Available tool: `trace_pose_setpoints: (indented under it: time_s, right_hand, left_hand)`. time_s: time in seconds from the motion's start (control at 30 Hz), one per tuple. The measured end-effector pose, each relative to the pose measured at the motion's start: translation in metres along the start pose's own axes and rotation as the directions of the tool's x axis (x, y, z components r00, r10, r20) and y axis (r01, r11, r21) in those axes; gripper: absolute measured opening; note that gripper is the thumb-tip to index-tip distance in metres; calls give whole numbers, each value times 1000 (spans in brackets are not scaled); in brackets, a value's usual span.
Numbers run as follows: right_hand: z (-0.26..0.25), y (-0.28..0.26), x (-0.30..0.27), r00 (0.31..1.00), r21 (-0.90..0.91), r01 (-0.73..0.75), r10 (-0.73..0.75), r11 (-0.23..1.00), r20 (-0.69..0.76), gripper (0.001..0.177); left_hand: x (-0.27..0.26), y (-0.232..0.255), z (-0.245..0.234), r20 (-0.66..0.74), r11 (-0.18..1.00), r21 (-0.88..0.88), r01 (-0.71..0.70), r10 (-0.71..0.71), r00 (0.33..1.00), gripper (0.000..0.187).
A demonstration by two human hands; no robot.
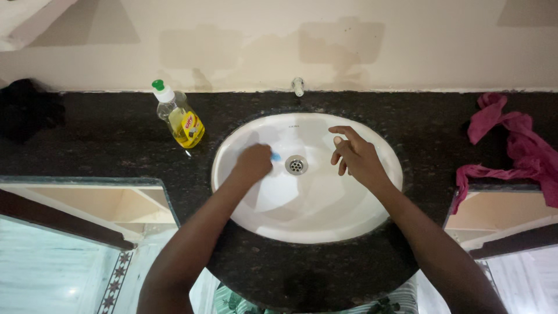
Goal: The person scrubs a white bathroom sink using a blue brush and liquid soap. They repeatedly apply soap from a bottle and scrub the basin and drain area throughout the clip.
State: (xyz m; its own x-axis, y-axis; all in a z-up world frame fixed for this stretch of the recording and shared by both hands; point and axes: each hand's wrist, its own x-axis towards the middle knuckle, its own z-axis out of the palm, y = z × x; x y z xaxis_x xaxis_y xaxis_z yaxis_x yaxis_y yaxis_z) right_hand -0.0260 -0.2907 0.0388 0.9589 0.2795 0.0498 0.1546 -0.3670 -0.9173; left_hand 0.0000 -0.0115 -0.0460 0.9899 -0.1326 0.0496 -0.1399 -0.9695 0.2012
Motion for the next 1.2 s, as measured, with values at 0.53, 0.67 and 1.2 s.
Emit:
trace_pose_setpoints:
  time_s: [0.53, 0.67, 1.2]
  right_hand:
    - [2, 2, 2, 1000, -47, 2, -1, 999, 12, 44]
    - [-1, 4, 4, 1000, -54, -6, 6, 999, 3, 43]
    - [3, 9, 5, 1000, -51, 29, -29, 998, 11, 39]
  left_hand:
    - [-14, 8, -26, 121, 994, 71, -82, 73, 990, 20]
    - [-13, 24, -36, 600, 707, -638, 303, 210, 772, 28]
    - [1, 36, 69, 44, 932, 325, -162, 156, 987, 21]
